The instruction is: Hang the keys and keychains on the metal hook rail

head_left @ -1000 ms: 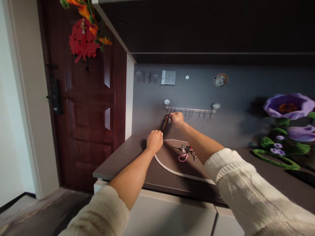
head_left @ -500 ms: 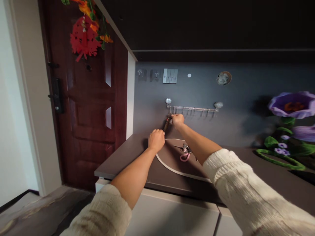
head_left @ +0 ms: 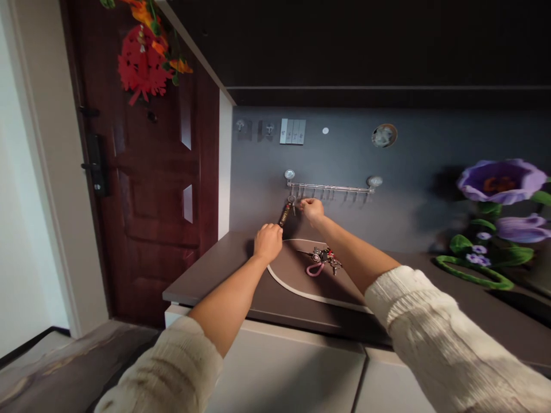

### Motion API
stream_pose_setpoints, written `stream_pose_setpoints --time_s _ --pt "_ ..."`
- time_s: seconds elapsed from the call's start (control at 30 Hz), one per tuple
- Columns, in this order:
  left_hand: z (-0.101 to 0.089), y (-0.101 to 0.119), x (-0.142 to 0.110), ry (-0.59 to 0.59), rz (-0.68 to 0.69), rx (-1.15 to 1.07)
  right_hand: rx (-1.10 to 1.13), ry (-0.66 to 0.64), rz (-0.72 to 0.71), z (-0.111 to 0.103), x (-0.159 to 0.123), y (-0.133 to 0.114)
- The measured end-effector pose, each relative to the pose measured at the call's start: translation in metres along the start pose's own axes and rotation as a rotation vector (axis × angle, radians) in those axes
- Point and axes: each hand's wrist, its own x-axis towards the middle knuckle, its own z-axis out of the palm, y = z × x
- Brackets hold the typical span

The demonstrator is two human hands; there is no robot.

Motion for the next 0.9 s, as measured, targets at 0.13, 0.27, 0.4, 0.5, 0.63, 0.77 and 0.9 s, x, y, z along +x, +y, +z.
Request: stream_pose_setpoints --time_s 0.13,0.27,0.4,0.5,0.63,0.77,0.9 --pt "-0.003 0.007 -0.004 0.02 0.005 -0.021 0.09 -0.012 0.091 -0.025 -0.02 -0.007" --pt "-0.004 0.018 -0.006 0.048 -0.001 -0.073 0.155 -0.072 0.11 -0.051 -0.048 -0.009" --pt "-0.003 0.032 -0.007 0.033 -0.003 -0.135 0.13 -0.125 0.096 -0.072 -0.073 0.004" --pt "-0.001 0.044 -0.009 -0.018 0.008 -0.181 0.078 -0.149 0.05 -0.083 -0.089 0.02" --pt "0.004 0.06 -0.009 -0.089 0.011 -0.233 -0.05 -0.158 0.001 -0.093 -0.106 0.039" --pt "0.011 0.072 -0.008 -0.141 -0.004 -0.27 -0.181 -0.204 -0.048 -0.1 -0.119 0.042" --pt "0.018 0.076 -0.008 -0.181 -0.023 -0.27 -0.312 -0.244 -0.1 -0.106 -0.125 0.037"
